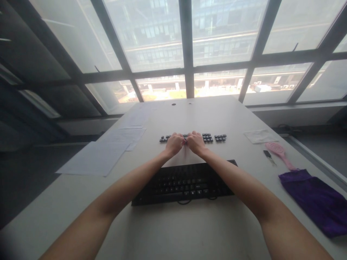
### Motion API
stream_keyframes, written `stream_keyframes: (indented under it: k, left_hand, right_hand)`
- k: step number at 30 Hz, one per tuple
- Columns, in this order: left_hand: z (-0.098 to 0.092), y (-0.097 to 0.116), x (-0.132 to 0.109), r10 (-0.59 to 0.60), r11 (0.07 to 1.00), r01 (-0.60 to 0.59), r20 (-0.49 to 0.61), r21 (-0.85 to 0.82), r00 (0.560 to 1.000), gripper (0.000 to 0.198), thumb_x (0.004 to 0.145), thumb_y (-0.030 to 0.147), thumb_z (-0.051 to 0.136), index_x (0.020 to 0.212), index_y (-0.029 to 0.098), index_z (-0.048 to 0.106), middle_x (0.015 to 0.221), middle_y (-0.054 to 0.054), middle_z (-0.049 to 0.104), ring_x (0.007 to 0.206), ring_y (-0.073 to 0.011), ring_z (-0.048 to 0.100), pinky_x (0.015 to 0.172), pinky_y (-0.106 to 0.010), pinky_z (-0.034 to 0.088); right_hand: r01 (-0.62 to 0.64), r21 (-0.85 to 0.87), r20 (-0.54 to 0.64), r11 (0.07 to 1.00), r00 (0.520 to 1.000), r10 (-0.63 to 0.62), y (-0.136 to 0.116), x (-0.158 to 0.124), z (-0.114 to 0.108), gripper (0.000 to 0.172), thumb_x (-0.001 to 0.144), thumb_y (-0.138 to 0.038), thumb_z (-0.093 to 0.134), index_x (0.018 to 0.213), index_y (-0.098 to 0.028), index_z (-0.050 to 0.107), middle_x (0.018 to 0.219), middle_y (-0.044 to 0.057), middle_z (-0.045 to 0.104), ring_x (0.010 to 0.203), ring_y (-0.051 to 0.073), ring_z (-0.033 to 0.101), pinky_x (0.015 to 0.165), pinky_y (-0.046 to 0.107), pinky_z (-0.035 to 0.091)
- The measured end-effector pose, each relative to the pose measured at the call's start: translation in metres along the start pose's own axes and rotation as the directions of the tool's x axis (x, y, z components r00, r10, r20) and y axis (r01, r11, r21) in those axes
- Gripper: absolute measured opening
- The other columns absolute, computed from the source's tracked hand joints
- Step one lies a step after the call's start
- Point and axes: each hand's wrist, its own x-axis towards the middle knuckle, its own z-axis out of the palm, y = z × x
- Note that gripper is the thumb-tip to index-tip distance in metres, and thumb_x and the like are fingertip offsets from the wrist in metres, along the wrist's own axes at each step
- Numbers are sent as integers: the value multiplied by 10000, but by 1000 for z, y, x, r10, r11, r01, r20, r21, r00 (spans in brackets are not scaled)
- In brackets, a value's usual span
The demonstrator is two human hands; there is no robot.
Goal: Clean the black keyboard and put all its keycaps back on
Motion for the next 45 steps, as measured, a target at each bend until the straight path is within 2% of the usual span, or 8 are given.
stream_keyframes:
  k: [7,10,13,16,19,24,37,45]
  left_hand:
    - [-23,3,-19,-62,997,61,-20,-42,998,153,859,185,673,861,203,825,899,-97,767,1009,-273,638,929,-379,517]
    - [-42,5,-48,-59,991,53,-41,-124,997,83,836,249,743,855,231,822,886,-53,780,961,-246,668,961,-380,505]
    - [-59,12,-89,-14,945,2,-34,-327,999,68,823,289,768,844,249,819,858,-20,789,849,-209,693,907,-361,514]
    - [-66,22,-126,11,885,-3,14,-466,1000,67,828,272,754,841,250,816,862,-15,794,837,-198,704,839,-330,527]
    - [-64,31,-147,41,842,-6,52,-539,998,69,830,226,739,826,238,808,877,-18,795,862,-196,712,868,-329,525]
    - [-58,36,-154,83,851,-53,34,-523,996,95,831,171,720,817,231,793,875,-10,789,845,-189,707,882,-345,509]
    - [-44,38,-166,121,888,-138,-67,-439,990,101,871,178,711,814,230,776,922,-14,761,876,-180,635,901,-347,498]
    - [-43,38,-170,178,910,-189,-64,-369,982,139,926,188,655,866,226,775,977,-37,752,926,-205,619,884,-361,517]
  right_hand:
    - [46,51,-33,998,998,-44,-8,-10,-9,161,926,-134,630,868,-169,777,963,108,750,1026,262,580,924,374,372]
    - [36,183,-143,982,990,-10,-17,-34,-19,105,903,-153,673,884,-189,770,940,81,749,977,247,604,910,370,405]
    - [103,428,-236,898,972,1,-34,-72,-30,85,860,-139,720,825,-209,752,864,44,742,867,214,629,860,353,453]
    - [135,568,-205,812,979,-20,-52,-109,-38,128,834,-91,720,798,-212,741,826,31,733,830,205,638,819,341,480]
    - [111,638,-154,762,988,-15,-64,-132,-38,146,822,-69,720,800,-212,740,819,28,731,830,205,640,816,342,492]
    - [113,644,-126,757,991,-40,-68,-140,-31,171,820,-46,709,792,-213,732,807,24,727,835,207,638,817,344,496]
    - [251,547,-211,799,965,-158,-68,-145,-25,197,863,-32,651,816,-216,700,899,40,718,889,211,609,828,353,507]
    - [286,431,-167,856,957,-236,-72,-145,-35,148,855,-71,647,810,-210,676,927,50,700,879,214,591,816,359,488]
